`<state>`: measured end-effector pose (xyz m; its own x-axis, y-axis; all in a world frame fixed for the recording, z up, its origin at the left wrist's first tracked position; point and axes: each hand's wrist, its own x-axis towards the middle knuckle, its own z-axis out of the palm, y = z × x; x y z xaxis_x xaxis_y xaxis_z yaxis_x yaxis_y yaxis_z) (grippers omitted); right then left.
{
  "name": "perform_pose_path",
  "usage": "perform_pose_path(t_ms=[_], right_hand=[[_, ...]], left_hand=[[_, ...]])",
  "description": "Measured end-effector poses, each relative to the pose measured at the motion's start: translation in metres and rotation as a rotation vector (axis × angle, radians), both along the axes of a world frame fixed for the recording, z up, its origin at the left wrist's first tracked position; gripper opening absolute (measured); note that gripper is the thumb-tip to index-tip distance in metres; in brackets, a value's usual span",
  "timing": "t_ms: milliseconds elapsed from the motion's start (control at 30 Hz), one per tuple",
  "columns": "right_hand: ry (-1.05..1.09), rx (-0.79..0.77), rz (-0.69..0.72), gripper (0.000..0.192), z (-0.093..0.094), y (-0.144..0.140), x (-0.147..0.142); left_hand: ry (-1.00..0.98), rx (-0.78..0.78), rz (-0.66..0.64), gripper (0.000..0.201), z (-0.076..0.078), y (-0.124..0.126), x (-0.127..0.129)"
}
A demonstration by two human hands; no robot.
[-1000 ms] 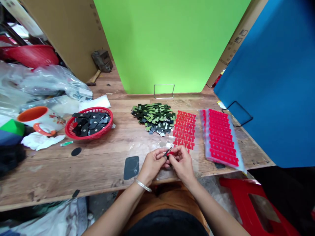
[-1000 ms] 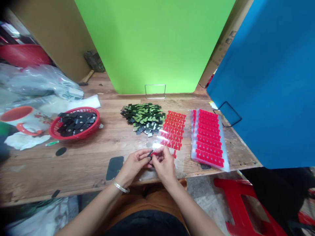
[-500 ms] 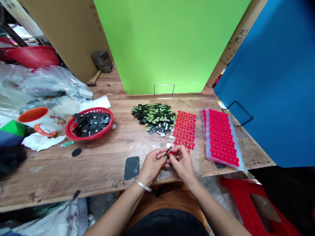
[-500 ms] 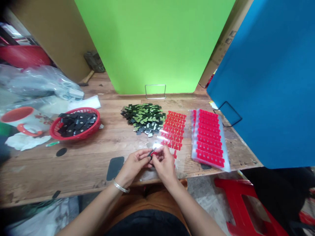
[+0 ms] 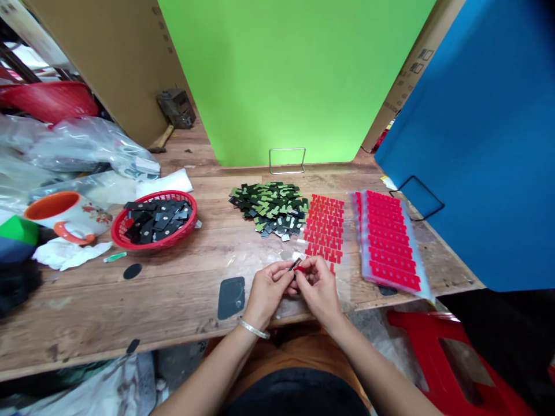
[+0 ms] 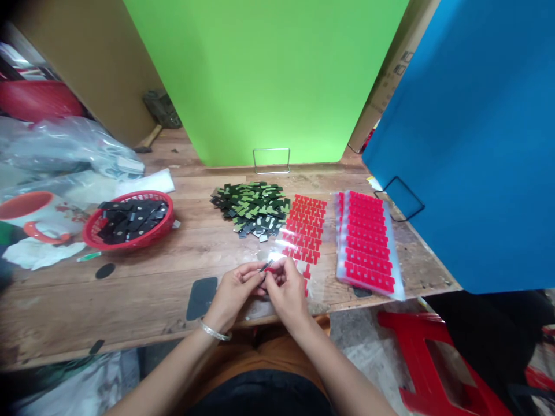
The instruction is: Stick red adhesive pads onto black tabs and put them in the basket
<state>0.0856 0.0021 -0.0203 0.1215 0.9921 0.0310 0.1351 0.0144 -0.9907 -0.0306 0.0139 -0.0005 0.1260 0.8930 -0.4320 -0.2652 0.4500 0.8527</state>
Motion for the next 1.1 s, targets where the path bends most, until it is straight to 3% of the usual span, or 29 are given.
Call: perform_pose_path(t_ms=[100,267,1100], right_hand=[[-0.046,0.056,0.022,0.004,0.006,-0.003,0.001],[-0.207,0.202,-0.112,0.005,0.019,0.001,0.006],[-0.076,0.068,-0.112,0.007,0.023,0.013,0.010]], left_hand=[[0.016,0.017,0.050,0.038,-0.001,0.000,0.001],[0.020,0.029,0.055,0.039,0.003,0.000,0.003],[0.019,0.048,0.032,0.035,0.006,-0.002,0.008]])
